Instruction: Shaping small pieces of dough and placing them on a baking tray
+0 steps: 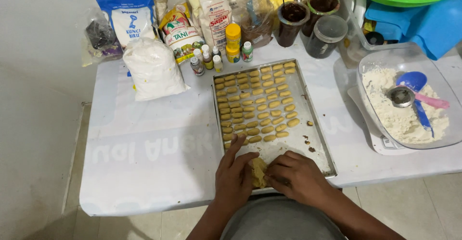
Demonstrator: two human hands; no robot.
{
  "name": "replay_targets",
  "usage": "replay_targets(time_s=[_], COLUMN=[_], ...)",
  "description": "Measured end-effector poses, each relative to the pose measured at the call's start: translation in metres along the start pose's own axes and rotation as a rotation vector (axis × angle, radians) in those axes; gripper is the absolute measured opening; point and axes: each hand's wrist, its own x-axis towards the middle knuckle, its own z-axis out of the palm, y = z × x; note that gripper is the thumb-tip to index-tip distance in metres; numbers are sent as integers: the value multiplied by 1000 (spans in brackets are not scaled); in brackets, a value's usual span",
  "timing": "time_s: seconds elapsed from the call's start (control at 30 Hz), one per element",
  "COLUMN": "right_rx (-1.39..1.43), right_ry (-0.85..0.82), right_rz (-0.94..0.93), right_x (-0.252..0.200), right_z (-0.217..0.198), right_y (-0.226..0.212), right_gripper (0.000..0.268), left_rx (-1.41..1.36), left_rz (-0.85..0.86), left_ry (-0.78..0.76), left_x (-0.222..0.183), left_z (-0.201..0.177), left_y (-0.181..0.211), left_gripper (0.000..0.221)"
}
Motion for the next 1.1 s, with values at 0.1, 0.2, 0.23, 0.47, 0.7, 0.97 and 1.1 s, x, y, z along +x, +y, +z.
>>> replay_targets(time_s=[0.1, 0.2, 0.23, 0.47, 0.7, 0.97, 1.1], right_rx=[16, 29, 29, -68, -41, -55, -87], right_ry=[-13, -10, -10, -44, -72, 26, 54], right_rz=[91, 262, 264, 304, 355, 443, 429], right_x=[-7, -11, -14, -20, -24, -18, -17], right_z=[7, 12, 13, 13, 6, 19, 21], right_y=[6, 7, 8, 6, -10, -16, -17], right_gripper=[10, 10, 10, 15, 54, 40, 24], left_rx=[11, -30, -31, -69, -118, -206, -250], left_rz=[-15, -32, -32, -60, -82, -149, -160], left_ry=[16, 24, 23, 25, 43, 10, 1], left_x=[1, 0, 0, -1, 0, 0, -5], left_z=[-1, -2, -2, -4, -4, -9, -10], left_y=[1, 2, 2, 3, 5, 6, 3], left_gripper=[24, 25, 25, 24, 24, 33, 33])
